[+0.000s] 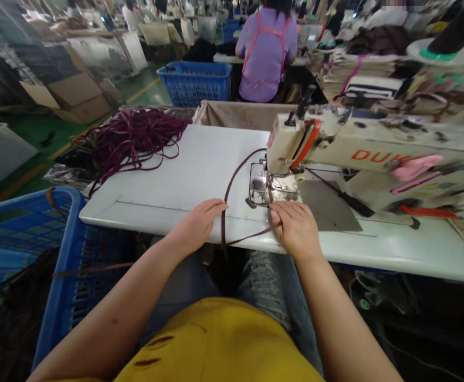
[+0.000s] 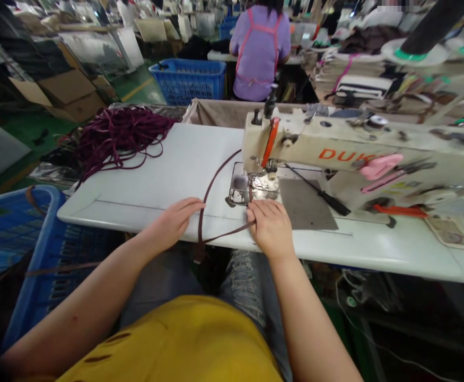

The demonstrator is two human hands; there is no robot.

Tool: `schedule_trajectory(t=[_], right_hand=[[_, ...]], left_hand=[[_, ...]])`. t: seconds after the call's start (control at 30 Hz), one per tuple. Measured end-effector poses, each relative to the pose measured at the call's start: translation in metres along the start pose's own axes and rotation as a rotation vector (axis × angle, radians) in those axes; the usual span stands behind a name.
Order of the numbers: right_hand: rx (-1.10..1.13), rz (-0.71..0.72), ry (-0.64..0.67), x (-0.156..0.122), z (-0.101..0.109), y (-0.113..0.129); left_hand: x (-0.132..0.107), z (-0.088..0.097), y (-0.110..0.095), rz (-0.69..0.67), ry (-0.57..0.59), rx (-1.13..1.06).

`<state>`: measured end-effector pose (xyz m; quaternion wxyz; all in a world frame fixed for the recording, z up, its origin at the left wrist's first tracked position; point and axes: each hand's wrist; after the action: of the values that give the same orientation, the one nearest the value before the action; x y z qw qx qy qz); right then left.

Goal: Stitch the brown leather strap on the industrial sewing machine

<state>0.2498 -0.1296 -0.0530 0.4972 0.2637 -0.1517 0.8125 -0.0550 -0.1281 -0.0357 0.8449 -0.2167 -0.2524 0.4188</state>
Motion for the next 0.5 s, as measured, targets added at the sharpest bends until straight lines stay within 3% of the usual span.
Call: schedule_trajectory(t=[0.17,0.33,0.4,0.5], right_hand=[[0.005,0.005,0.011,-0.001,-0.003,0.000],[0.011,0.009,0.010,-0.001,-0.003,0.000],[0.022,0.008,0.009,-0.001,-0.003,-0.001],[0.035,0.010,0.001,-0.001,-0.005,-0.001]], left_hand=[[-0.002,0.001,-0.018,-0.039,0.134,-0.021],[-0.010,0.019,-0.042,0.038,0.580,-0.314],[-0.008,0.024,-0.042,0.077,0.496,-0.295],[-0.001,0.023,-0.034,0.057,0.145,-0.173]])
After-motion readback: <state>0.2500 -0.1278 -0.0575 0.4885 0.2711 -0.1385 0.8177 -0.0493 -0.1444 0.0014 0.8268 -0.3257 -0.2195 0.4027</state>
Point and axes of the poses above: each hand's wrist, its own x-axis towards the middle knuckle, its own z-axis out of the back of the hand, y = z × x, and after that the axes turned 6 degrees about -x, right-handed
